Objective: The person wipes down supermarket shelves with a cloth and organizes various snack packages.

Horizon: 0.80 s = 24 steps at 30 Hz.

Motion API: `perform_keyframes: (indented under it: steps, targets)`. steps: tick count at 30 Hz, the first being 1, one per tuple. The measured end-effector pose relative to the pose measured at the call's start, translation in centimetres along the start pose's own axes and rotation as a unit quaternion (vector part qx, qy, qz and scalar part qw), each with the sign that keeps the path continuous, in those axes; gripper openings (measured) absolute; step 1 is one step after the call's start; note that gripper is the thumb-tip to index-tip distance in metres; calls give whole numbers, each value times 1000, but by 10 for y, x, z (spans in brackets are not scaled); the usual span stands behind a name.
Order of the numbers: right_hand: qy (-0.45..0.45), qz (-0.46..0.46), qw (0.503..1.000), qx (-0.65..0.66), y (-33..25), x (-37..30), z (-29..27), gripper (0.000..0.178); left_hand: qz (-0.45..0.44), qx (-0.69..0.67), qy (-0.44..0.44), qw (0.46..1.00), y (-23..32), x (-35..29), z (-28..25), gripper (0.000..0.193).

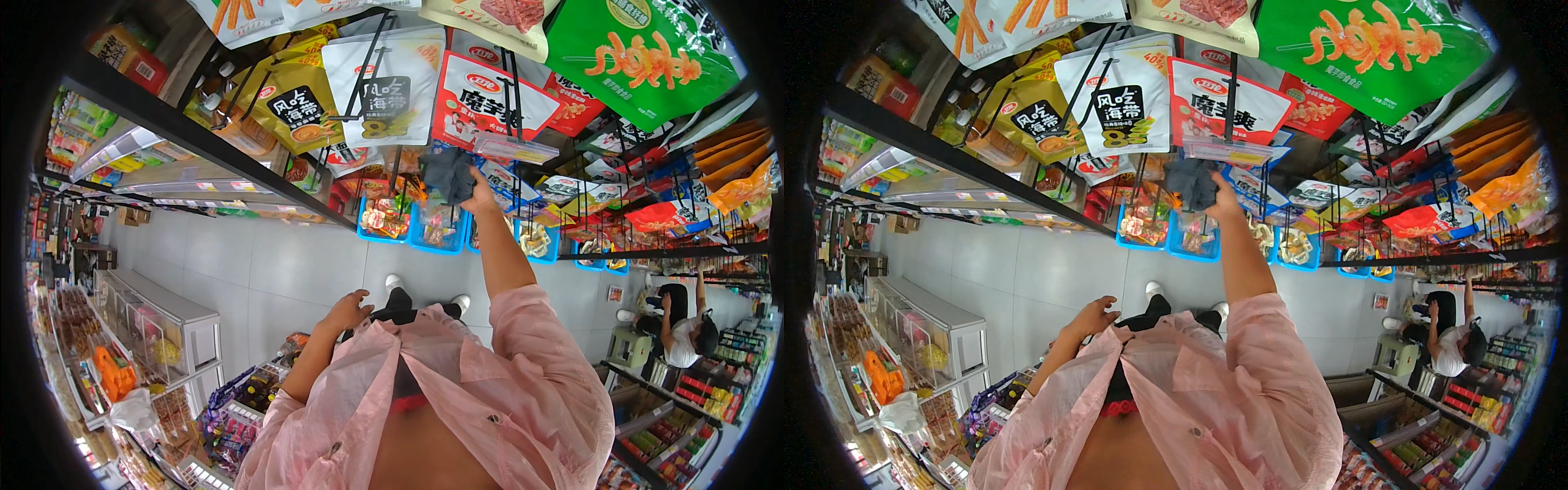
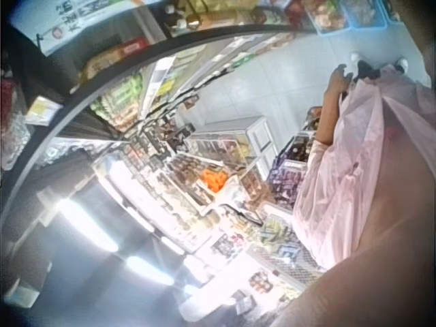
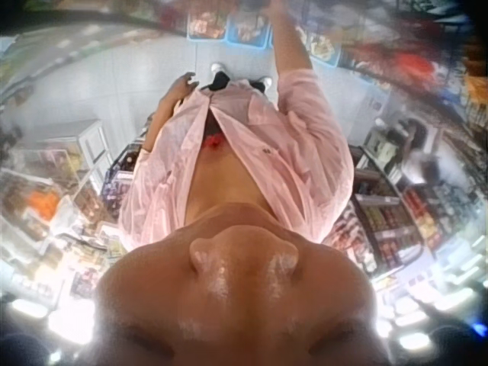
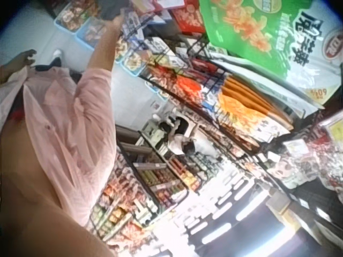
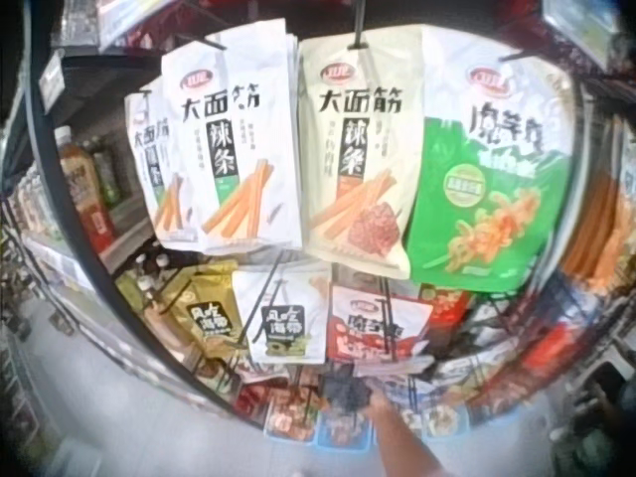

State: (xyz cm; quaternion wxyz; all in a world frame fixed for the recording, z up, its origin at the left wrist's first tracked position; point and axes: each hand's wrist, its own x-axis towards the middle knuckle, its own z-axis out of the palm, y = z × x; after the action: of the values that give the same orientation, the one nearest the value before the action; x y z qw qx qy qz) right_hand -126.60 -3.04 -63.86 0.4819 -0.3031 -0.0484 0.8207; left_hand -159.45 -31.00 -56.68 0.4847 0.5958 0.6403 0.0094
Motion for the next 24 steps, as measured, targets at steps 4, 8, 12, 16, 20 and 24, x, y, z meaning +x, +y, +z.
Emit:
perform_keyframes:
  steps: [4, 8, 12, 16, 20, 24]
  targets:
    - [-47, 15, 996, 70, 36, -46, -5, 34, 36, 33, -17, 999, 1, 11, -3, 47]
    - [61, 64, 995, 35, 75, -96, -34, 33, 54, 21, -15, 998, 15, 26, -8, 46]
    - [73, 139, 985, 75, 107, -137, -75, 30, 72, 17, -15, 997, 18, 30, -11, 45]
    - [113, 88, 988, 62, 97, -135, -97, 25, 36, 35, -32, 998, 15, 23, -10, 44]
    - [216, 1, 974, -59, 80, -79, -131, 23, -14, 10, -55, 998, 17, 13, -14, 46]
    - [319, -72, 825, -461, 63, -39, -78, 43, -3, 15, -3, 1000, -7, -3, -7, 47]
